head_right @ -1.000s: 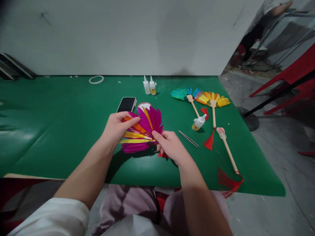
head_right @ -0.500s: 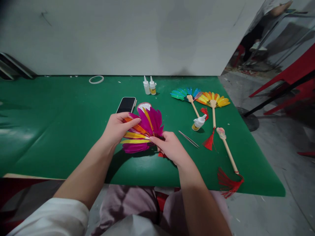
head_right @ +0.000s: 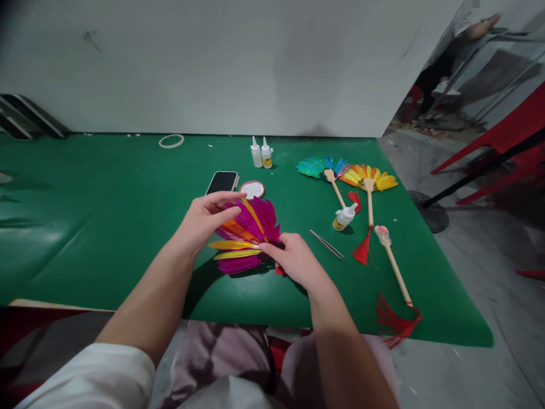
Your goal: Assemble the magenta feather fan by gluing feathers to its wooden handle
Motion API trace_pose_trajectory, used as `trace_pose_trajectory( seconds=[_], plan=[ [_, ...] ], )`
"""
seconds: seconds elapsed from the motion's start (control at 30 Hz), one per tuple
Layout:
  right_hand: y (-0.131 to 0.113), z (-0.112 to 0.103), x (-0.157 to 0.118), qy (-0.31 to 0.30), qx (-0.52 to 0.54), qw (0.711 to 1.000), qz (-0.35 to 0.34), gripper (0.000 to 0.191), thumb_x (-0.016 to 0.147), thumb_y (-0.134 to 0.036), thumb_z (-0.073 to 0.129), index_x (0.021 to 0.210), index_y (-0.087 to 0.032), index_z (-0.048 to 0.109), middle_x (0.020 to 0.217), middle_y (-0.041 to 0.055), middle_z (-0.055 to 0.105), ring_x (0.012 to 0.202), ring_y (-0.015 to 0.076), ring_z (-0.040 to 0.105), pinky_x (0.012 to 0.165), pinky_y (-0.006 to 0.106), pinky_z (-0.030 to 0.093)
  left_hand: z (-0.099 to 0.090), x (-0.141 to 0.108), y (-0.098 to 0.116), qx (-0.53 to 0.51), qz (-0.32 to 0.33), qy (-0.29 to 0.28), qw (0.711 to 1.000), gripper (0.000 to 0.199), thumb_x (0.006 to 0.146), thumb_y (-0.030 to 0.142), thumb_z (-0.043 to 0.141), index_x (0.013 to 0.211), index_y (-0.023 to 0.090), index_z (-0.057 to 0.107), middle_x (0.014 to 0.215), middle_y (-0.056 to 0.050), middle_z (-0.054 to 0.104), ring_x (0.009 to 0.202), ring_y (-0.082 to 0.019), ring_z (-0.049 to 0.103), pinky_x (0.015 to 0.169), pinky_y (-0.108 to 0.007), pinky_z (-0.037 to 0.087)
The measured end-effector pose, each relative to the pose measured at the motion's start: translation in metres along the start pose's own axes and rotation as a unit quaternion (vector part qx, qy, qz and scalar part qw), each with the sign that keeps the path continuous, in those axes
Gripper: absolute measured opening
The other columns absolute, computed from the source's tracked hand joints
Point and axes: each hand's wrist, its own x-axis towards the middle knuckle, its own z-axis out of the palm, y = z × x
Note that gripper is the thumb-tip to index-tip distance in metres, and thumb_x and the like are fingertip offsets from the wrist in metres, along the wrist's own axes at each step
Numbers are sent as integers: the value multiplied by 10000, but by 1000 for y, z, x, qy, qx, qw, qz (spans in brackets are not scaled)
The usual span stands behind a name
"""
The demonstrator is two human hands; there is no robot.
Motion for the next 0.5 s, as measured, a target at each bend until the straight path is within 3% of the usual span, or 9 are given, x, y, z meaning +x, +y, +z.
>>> trace_pose_trajectory(
  seconds=[0.13, 0.23, 0.37, 0.5],
  plan=[
    [3, 1, 1, -15, -16, 1000, -7, 297, 766, -449, 545, 702, -159, 543, 421, -49, 465, 373, 90, 444, 374, 201, 316, 0, -1, 0, 35, -13, 8, 999, 250, 626, 353, 717, 779, 159, 683, 663, -29, 668, 591, -139, 624, 500, -207, 493],
    [3, 1, 2, -6, -15, 1000, -9, 300, 770, -454, 539, 703, -162, 537, 425, -52, 460, 364, 85, 433, 373, 202, 321, 1, -1, -1, 34, -15, 24, 999, 216, 633, 332, 712, 759, 160, 681, 655, -25, 664, 584, -136, 622, 488, -203, 490],
    [2, 0, 3, 10, -16, 1000, -4, 325, 763, -473, 545, 660, -167, 515, 432, -48, 467, 361, 75, 417, 362, 193, 311, 1, 0, -1, 27, 1, 27, 999, 294, 651, 318, 702, 913, 187, 680, 617, 2, 636, 563, -115, 602, 478, -183, 473],
    [0, -1, 2, 30, -3, 1000, 4, 342, 752, -486, 552, 648, -163, 505, 419, -52, 460, 328, 61, 377, 328, 183, 280, 0, 0, 1, -8, -5, -20, 1000, 489, 676, 314, 675, 1145, 214, 578, 704, -4, 651, 576, -112, 611, 531, -199, 502]
  ],
)
